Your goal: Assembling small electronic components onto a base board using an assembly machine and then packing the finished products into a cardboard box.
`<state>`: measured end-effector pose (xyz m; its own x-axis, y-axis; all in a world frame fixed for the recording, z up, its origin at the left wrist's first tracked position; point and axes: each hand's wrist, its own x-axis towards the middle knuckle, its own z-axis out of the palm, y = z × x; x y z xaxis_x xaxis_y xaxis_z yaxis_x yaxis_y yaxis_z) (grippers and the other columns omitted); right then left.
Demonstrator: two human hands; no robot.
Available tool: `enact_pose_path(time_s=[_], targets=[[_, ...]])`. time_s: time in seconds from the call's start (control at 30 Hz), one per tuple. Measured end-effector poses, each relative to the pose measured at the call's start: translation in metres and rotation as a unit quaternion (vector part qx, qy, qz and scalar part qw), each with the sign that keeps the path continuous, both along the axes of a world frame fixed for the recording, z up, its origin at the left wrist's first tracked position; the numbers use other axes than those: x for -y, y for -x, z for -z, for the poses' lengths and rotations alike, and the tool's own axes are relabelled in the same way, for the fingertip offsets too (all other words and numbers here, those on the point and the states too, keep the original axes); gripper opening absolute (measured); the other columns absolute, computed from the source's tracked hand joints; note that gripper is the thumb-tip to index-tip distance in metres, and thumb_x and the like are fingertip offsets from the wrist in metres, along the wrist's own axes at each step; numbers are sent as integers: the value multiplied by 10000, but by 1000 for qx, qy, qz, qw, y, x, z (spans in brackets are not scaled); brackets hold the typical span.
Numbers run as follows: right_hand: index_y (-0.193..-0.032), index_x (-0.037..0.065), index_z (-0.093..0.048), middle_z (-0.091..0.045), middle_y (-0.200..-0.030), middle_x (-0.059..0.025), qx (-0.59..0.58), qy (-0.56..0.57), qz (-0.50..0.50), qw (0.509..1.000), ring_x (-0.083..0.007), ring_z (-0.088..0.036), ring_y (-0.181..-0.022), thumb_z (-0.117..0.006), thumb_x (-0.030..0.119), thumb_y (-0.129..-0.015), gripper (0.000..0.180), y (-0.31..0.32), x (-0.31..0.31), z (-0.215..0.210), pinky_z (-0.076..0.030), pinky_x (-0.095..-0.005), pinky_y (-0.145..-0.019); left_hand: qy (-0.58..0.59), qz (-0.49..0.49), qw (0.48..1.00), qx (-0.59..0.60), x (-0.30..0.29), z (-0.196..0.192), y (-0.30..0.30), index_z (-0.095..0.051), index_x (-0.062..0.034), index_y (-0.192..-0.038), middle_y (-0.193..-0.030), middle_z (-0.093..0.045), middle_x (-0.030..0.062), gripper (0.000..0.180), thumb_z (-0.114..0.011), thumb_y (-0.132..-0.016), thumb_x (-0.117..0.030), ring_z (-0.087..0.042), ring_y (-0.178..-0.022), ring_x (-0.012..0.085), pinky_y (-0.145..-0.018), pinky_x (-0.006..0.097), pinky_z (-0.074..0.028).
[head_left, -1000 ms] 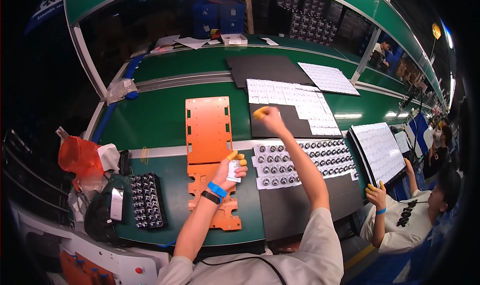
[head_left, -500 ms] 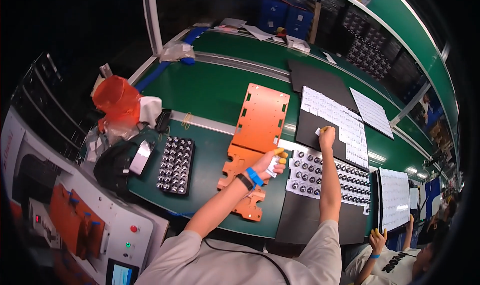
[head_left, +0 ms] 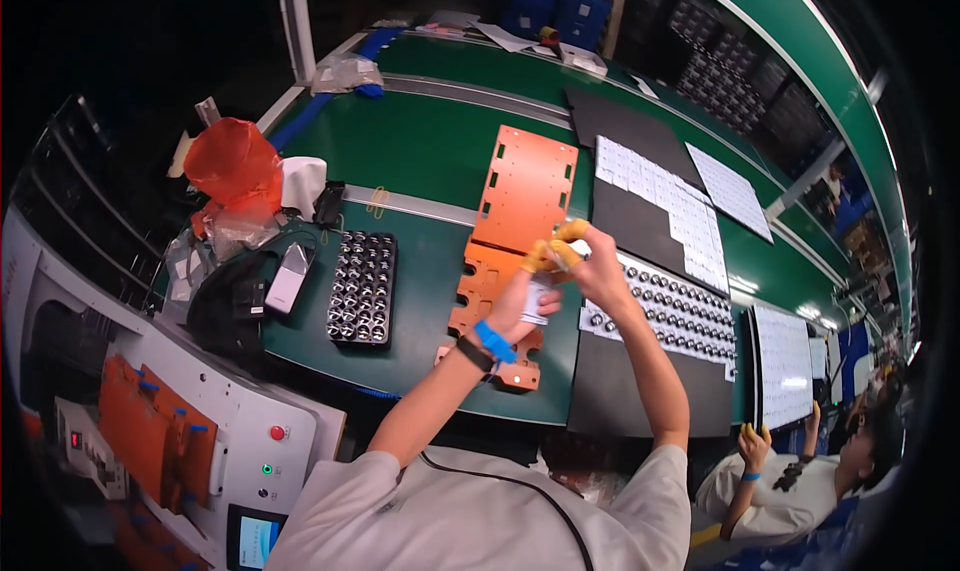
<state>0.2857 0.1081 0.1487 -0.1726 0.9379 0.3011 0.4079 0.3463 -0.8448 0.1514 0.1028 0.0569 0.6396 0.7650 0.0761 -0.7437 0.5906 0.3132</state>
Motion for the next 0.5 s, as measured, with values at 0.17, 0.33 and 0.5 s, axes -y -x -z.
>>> enact_pose_path(time_s=[0.17,0.33,0.5], targets=[[-950,-17,-631,-642,-854,-109,55,-71,-68,994,-196,-623,-806,-669,56,-888,103,37,26,13,-499,-325,-753,22,-9,1000,-2,41,1,61,-573,-64,-1110,-846,-541,18,404,-476,-1028,-447,-393,-555,73,-487,219,-336],[-945,0,-599,-623,-890,-140,67,-51,-81,993,-265,-631,-828,-661,12,-880,91,47,59,28,-512,-349,-747,10,-39,994,-106,67,15,84,-591,-66,-1067,-827,-551,4,279,-519,-1026,-333,-412,-575,69,-481,217,-325],[-966,-11,-613,-634,-884,-154,82,-21,-94,992,-320,-634,-841,-680,77,-880,141,51,77,40,-509,-383,-730,15,-58,985,-162,94,19,96,-589,-58,-1076,-843,-558,2,271,-512,-1029,-314,-396,-572,65,-477,221,-320]])
